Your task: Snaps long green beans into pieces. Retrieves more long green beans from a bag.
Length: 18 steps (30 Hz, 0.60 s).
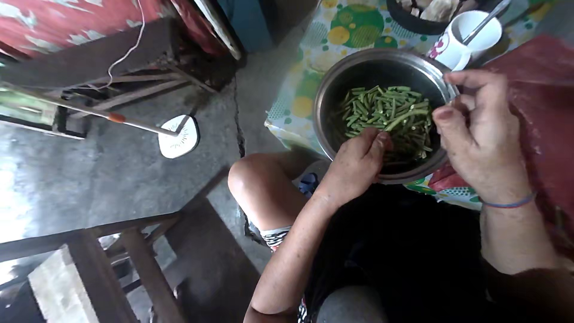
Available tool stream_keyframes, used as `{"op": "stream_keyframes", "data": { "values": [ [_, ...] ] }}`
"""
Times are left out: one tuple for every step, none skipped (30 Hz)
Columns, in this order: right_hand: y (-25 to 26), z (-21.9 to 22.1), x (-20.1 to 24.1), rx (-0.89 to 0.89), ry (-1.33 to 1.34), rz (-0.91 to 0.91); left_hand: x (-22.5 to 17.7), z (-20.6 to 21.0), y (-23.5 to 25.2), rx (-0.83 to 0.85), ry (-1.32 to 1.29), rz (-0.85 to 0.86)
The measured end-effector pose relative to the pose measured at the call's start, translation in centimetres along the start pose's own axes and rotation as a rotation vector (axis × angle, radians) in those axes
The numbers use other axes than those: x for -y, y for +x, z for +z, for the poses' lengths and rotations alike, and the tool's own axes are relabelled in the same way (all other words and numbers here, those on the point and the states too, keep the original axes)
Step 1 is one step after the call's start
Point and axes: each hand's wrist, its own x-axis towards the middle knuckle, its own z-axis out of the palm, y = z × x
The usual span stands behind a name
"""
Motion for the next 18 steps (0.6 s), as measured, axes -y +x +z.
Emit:
{"op": "stream_keyframes", "data": {
  "values": [
    [-0.3, 0.1, 0.5, 0.021, -0.028, -0.050, 0.0, 0.0, 0.0, -0.010, 0.009, 0.005],
    [-0.7, 0.3, 0.9, 0.054, -0.040, -0.094, 0.0, 0.0, -0.1, -0.010, 0.013, 0.020],
    [-1.0, 0.6, 1.3, 0.089, -0.048, -0.125, 0.0, -0.1, -0.1, 0.000, 0.018, 0.045],
    [-1.2, 1.0, 1.5, 0.116, -0.056, -0.140, 0.0, -0.2, -0.2, 0.013, 0.028, 0.079],
    [-1.3, 1.2, 1.5, 0.130, -0.065, -0.151, 0.0, -0.3, -0.2, 0.019, 0.042, 0.114],
    [-1.3, 1.4, 1.4, 0.135, -0.071, -0.155, -0.1, -0.3, -0.3, 0.017, 0.055, 0.141],
    [-1.3, 1.5, 1.3, 0.132, -0.073, -0.156, 0.0, -0.3, -0.3, 0.005, 0.065, 0.164],
    [-1.3, 1.6, 1.3, 0.122, -0.074, -0.157, 0.1, -0.3, -0.4, -0.012, 0.066, 0.181],
    [-1.3, 1.8, 1.3, 0.099, -0.085, -0.157, 0.2, -0.3, -0.6, -0.034, 0.074, 0.189],
    [-1.2, 1.9, 1.3, 0.065, -0.103, -0.156, 0.2, -0.2, -0.8, -0.054, 0.100, 0.188],
    [-1.1, 2.1, 1.3, 0.032, -0.122, -0.147, 0.1, -0.1, -1.1, -0.069, 0.139, 0.182],
    [-1.0, 2.1, 1.2, 0.007, -0.135, -0.131, -0.1, 0.2, -1.5, -0.081, 0.184, 0.168],
    [-0.9, 2.2, 1.2, -0.008, -0.138, -0.114, -0.3, 0.5, -1.8, -0.095, 0.230, 0.149],
    [-0.9, 2.3, 1.2, -0.014, -0.133, -0.099, -0.5, 1.0, -2.1, -0.113, 0.273, 0.128],
    [-0.8, 2.5, 1.3, -0.016, -0.125, -0.084, -0.7, 1.5, -2.4, -0.139, 0.307, 0.114],
    [-0.7, 2.6, 1.4, -0.023, -0.119, -0.065, -0.7, 1.9, -2.6, -0.164, 0.335, 0.111],
    [-0.5, 2.7, 1.3, -0.030, -0.114, -0.036, -0.8, 2.3, -2.7, -0.178, 0.361, 0.110],
    [-0.2, 2.5, 1.1, -0.029, -0.098, -0.004, -0.8, 2.5, -2.9, -0.188, 0.383, 0.109]
  ]
}}
